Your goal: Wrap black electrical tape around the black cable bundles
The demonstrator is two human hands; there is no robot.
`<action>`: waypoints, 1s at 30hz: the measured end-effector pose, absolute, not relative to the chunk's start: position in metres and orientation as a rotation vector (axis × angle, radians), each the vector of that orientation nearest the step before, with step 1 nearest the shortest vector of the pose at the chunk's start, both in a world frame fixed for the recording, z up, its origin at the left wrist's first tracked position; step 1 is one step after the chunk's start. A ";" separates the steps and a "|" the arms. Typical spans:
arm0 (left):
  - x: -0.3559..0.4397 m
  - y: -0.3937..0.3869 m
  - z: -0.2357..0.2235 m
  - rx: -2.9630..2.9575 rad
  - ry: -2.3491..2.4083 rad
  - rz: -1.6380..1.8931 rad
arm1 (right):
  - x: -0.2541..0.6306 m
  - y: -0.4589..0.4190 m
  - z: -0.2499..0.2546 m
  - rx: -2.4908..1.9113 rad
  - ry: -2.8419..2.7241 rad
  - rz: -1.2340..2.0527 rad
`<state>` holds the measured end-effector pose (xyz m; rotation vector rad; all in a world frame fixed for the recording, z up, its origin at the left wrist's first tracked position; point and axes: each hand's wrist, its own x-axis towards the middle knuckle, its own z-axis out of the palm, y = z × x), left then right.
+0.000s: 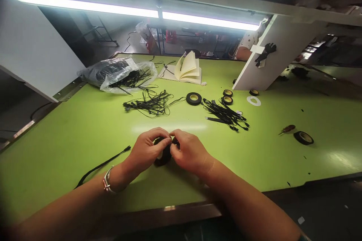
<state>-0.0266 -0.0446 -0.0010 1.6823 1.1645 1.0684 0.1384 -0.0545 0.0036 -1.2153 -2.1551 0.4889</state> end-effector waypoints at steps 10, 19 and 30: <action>-0.026 -0.038 -0.010 1.268 0.865 1.055 | 0.146 -0.052 0.008 -1.257 -1.968 0.579; -0.027 -0.040 -0.009 1.751 1.029 0.929 | 0.138 -0.056 -0.001 -1.306 -1.988 0.433; -0.045 -0.039 0.027 1.490 0.789 0.625 | 0.153 -0.063 0.020 -1.185 -2.176 0.362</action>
